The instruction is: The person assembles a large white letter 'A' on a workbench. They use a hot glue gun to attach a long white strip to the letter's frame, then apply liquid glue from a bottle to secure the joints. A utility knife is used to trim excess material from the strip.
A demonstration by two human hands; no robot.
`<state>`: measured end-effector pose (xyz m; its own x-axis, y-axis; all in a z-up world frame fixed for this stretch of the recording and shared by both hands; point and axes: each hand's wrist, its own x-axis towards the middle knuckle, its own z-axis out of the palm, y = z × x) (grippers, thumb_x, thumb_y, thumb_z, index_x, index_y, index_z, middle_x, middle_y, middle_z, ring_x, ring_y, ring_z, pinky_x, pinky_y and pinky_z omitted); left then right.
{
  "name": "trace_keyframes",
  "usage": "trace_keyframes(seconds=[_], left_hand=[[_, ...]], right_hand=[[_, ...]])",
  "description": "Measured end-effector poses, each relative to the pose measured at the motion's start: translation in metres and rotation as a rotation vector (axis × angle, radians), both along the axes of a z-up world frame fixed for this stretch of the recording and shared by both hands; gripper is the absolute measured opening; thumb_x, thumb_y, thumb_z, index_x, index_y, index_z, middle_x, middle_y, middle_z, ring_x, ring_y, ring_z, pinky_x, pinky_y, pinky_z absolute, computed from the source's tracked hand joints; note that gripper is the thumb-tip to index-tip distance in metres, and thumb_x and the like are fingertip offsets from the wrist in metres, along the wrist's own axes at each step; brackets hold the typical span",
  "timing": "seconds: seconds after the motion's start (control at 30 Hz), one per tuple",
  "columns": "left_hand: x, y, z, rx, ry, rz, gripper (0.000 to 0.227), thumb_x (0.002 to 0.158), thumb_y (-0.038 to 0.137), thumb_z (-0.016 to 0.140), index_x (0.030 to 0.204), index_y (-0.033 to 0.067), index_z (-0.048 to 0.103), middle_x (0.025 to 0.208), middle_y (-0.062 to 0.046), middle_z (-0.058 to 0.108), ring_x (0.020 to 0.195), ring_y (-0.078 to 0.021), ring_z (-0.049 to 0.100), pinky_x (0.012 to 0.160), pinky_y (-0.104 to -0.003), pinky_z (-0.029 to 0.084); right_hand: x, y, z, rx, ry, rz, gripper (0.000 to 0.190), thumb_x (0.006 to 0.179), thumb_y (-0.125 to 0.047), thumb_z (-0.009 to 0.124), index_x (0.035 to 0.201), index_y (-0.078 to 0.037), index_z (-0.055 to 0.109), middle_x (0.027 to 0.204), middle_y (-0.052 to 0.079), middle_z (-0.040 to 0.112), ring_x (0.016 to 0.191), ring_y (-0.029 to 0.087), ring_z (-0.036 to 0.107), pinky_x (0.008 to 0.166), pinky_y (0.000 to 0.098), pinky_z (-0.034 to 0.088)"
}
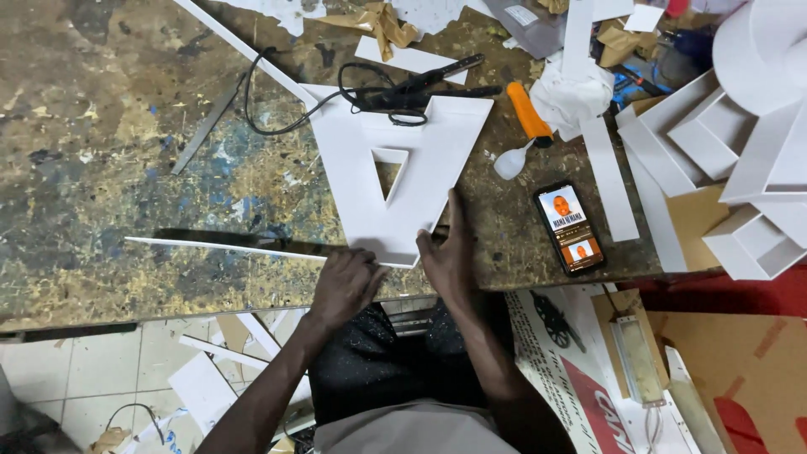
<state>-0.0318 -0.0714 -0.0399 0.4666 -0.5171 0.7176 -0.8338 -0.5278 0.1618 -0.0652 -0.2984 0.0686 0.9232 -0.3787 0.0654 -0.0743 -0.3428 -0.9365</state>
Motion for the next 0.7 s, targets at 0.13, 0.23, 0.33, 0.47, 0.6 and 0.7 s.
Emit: trace_keyframes(seconds=[0.13, 0.23, 0.33, 0.47, 0.6, 0.7], left_hand=[[-0.021, -0.014, 0.021, -0.013, 0.073, -0.008, 0.024, 0.107, 0.026, 0.082, 0.090, 0.0107, 0.075, 0.101, -0.009, 0.078, 0.095, -0.0343, 0.077, 0.078, -0.046, 0.055], [-0.029, -0.020, 0.031, 0.009, 0.150, 0.021, 0.026, 0.110, 0.027, 0.079, 0.090, 0.0104, 0.075, 0.099, -0.010, 0.076, 0.096, -0.0345, 0.077, 0.079, -0.046, 0.054], [-0.033, -0.023, 0.040, -0.002, 0.172, 0.040, 0.028, 0.112, 0.029, 0.075, 0.091, 0.0108, 0.075, 0.100, -0.009, 0.076, 0.097, -0.0343, 0.077, 0.080, -0.045, 0.053], [-0.036, -0.023, 0.070, -0.078, 0.164, -0.013, 0.025, 0.114, 0.028, 0.072, 0.098, 0.0084, 0.071, 0.104, -0.014, 0.075, 0.101, -0.0384, 0.076, 0.083, -0.047, 0.055], [-0.036, -0.005, 0.102, -0.179, 0.209, -0.075, 0.022, 0.111, 0.022, 0.078, 0.116, 0.0013, 0.075, 0.124, -0.024, 0.074, 0.134, -0.0577, 0.066, 0.097, -0.062, 0.056], [-0.031, 0.031, 0.096, -0.193, 0.165, -0.024, 0.023, 0.105, 0.016, 0.085, 0.120, -0.0007, 0.078, 0.129, -0.024, 0.076, 0.133, -0.0601, 0.065, 0.103, -0.066, 0.055]], right_hand=[[-0.017, 0.002, 0.010, 0.015, -0.044, -0.047, 0.085, 0.103, -0.013, 0.070, 0.181, -0.013, 0.034, 0.122, 0.019, 0.056, 0.104, 0.035, 0.068, 0.083, 0.0480, 0.059], [-0.020, -0.003, -0.006, 0.031, -0.089, -0.034, 0.083, 0.106, -0.011, 0.068, 0.182, -0.014, 0.035, 0.107, 0.011, 0.056, 0.094, 0.021, 0.063, 0.078, 0.0443, 0.054], [-0.023, -0.009, -0.018, 0.043, -0.122, -0.024, 0.082, 0.105, -0.011, 0.071, 0.180, -0.010, 0.038, 0.131, 0.027, 0.055, 0.104, 0.031, 0.072, 0.079, 0.0429, 0.061], [-0.024, -0.010, -0.006, 0.001, -0.107, 0.020, 0.081, 0.110, -0.025, 0.072, 0.178, -0.002, 0.035, 0.143, 0.039, 0.055, 0.125, 0.052, 0.075, 0.084, 0.0503, 0.067], [-0.032, -0.009, -0.014, -0.289, -0.193, -0.018, 0.075, 0.121, -0.039, 0.064, 0.184, -0.017, 0.031, 0.185, 0.020, 0.028, 0.171, 0.050, 0.024, 0.128, 0.0681, 0.042], [-0.035, -0.010, -0.002, -0.339, -0.335, -0.007, 0.057, 0.124, -0.032, 0.065, 0.176, -0.014, 0.047, 0.177, 0.012, 0.043, 0.167, 0.041, 0.040, 0.131, 0.0600, 0.045]])
